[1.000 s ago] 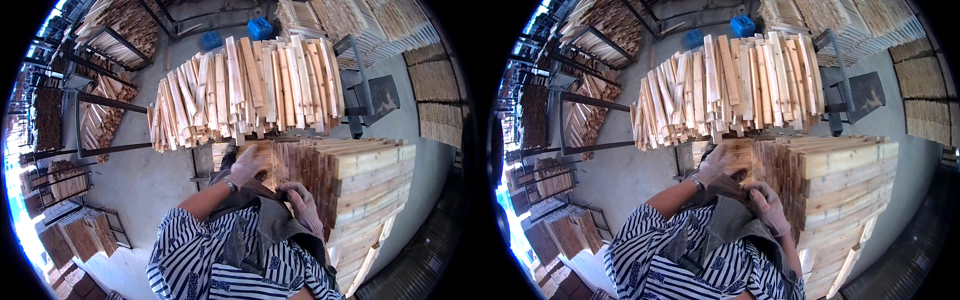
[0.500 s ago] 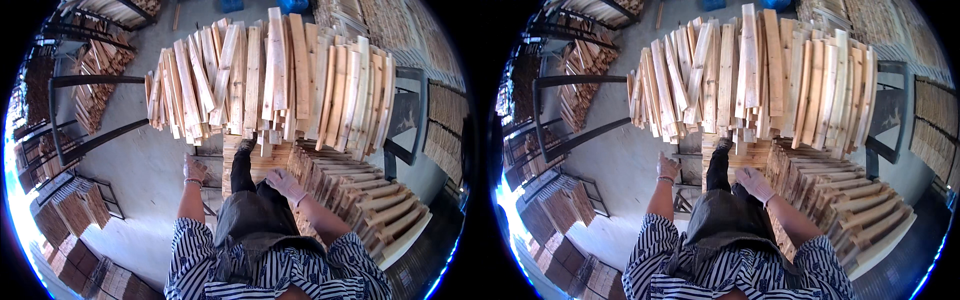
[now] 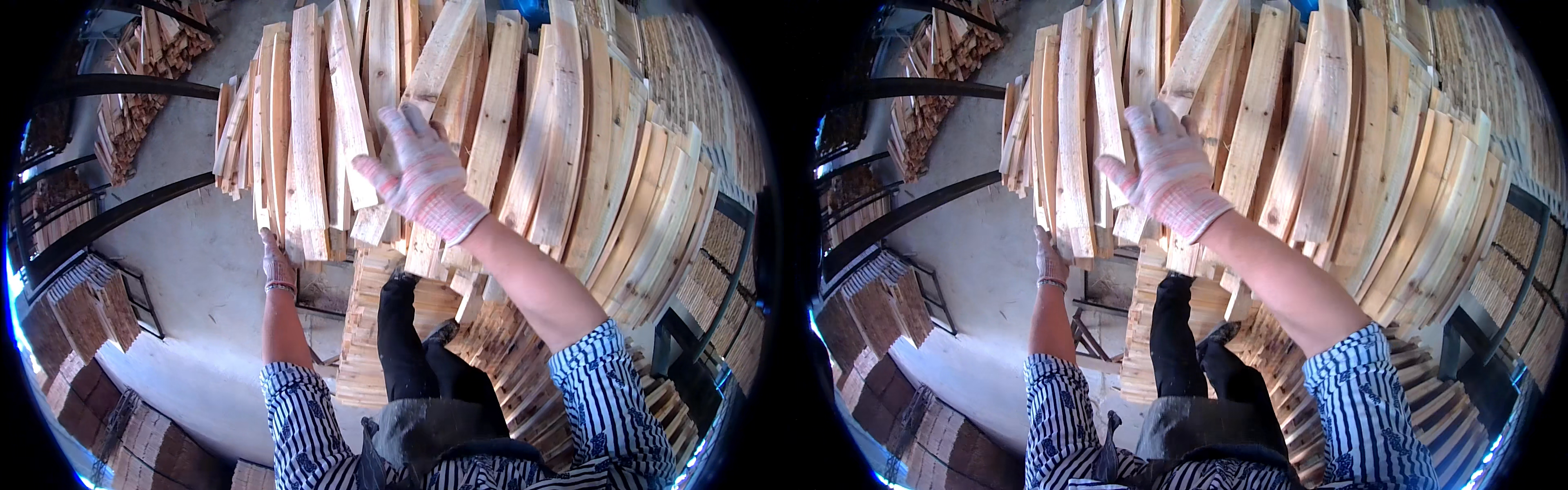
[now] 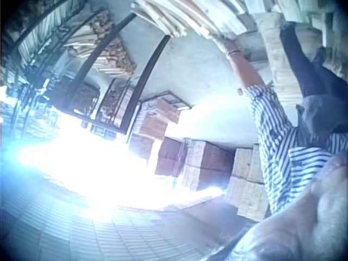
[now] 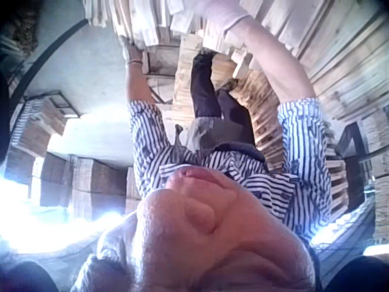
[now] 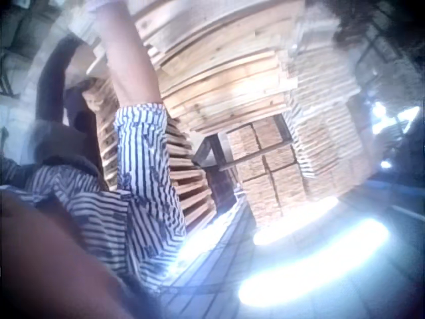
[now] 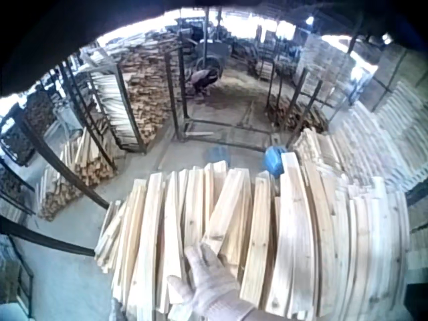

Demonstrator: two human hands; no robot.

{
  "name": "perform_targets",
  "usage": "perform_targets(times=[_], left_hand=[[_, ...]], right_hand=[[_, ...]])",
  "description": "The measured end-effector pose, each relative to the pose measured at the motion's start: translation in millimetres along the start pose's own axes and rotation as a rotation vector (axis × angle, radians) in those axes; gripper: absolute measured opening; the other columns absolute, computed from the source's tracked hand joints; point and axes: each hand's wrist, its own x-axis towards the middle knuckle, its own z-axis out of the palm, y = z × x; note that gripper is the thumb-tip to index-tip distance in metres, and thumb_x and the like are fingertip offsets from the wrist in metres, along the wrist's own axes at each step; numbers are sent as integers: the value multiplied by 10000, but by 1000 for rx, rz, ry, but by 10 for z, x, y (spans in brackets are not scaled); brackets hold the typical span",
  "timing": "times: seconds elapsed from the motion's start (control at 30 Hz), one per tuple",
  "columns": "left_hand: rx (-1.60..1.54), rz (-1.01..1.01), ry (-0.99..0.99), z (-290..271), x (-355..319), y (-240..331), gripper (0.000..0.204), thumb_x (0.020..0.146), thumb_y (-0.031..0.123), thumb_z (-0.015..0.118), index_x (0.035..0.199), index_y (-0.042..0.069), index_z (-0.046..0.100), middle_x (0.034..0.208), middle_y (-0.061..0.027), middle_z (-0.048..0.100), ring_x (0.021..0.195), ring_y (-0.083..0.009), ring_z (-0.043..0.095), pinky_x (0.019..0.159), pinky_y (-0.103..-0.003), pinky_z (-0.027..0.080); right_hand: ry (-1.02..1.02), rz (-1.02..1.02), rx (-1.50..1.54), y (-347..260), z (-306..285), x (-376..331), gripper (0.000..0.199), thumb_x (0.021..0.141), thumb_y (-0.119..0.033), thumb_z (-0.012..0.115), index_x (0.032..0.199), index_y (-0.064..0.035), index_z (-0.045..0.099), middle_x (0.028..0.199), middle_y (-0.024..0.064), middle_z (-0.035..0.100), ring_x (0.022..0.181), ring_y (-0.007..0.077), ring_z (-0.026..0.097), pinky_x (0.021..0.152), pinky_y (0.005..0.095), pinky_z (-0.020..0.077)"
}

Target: The person picks up several wooden planks from a large pile and places them onto a wooden pallet to create a stack.

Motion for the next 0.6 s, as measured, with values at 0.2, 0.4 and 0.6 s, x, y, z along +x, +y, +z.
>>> perform_targets(times=[0.2, 0.4, 0.6], left_hand=[[-290, -57, -474, 320, -374, 159, 615, 1022, 578, 484, 1420, 111, 524, 1276, -75, 665, 1125, -229, 664, 966, -395, 556], [-222, -57, -325, 430, -1098, 433, 556, 1010, 494, 578, 1398, 99, 524, 1269, -66, 645, 1112, -214, 651, 930, -394, 561], [108, 162, -148, 574, -1680, 647, 700, 967, 470, 664, 1442, 3, 450, 1242, -119, 638, 1062, -192, 634, 887, -350, 547]], right_hand=[[-211, -36, -174, -336, 788, -58, 920, 940, -701, 458, 1540, -25, 290, 1556, 322, 274, 1496, 454, 209, 1246, 542, 85], [-146, 160, 302, -694, 816, -118, 990, 901, -536, 661, 1603, -47, 164, 1639, 317, 105, 1528, 484, 92, 1255, 520, 119], [-99, 572, 654, -562, 534, 349, 1254, 785, -635, 759, 1598, 18, 62, 1602, 332, 232, 1481, 419, 309, 1217, 391, 298]])
